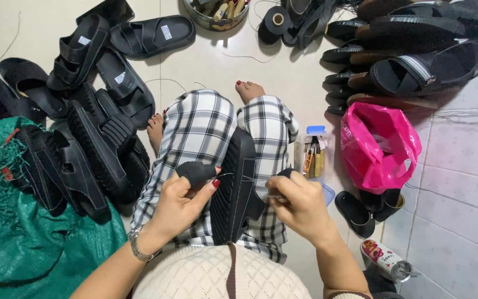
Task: Hand-stitching the sole of a black shoe using a needle and thread while sitting on the floor.
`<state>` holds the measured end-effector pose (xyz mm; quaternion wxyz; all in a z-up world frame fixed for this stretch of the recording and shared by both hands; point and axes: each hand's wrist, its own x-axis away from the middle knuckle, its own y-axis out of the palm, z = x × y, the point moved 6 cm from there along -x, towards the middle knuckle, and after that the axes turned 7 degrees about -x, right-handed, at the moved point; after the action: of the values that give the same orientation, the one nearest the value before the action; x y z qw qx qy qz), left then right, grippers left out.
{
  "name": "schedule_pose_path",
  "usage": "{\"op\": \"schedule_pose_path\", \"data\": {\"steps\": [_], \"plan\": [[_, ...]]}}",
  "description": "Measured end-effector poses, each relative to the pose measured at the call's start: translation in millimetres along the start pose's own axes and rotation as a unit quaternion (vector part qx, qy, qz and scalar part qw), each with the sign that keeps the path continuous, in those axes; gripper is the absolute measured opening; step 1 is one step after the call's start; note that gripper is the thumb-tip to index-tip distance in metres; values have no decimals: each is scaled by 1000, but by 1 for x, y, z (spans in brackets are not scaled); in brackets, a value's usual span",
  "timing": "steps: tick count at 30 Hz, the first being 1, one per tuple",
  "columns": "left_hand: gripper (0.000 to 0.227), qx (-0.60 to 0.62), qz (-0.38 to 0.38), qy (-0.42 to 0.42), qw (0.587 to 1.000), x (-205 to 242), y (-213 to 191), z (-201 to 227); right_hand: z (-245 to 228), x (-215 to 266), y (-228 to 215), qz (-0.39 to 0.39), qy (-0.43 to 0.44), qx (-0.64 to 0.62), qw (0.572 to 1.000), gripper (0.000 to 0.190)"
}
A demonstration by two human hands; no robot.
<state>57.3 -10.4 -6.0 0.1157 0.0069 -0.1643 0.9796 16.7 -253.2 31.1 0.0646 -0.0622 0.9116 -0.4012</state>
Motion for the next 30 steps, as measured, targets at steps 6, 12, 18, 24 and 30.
{"op": "schedule_pose_path", "data": {"steps": [6,12,18,24,30], "plan": [[27,-6,8,14,1000,-1,-4,1,-17,-7,11,-35,19,61,997,42],[20,-96,50,83,991,6,-21,-34,16,2,2,99,1,73,992,24],[30,-540,81,25,838,-20,-94,-38,3,-4,-96,304,45,231,923,40],[33,-295,-119,163,934,-16,0,20,-2,-27,-1,4,2,-171,985,61],[23,74,-358,-130,922,-5,5,8,12,-20,13,-70,18,-328,942,7]]}}
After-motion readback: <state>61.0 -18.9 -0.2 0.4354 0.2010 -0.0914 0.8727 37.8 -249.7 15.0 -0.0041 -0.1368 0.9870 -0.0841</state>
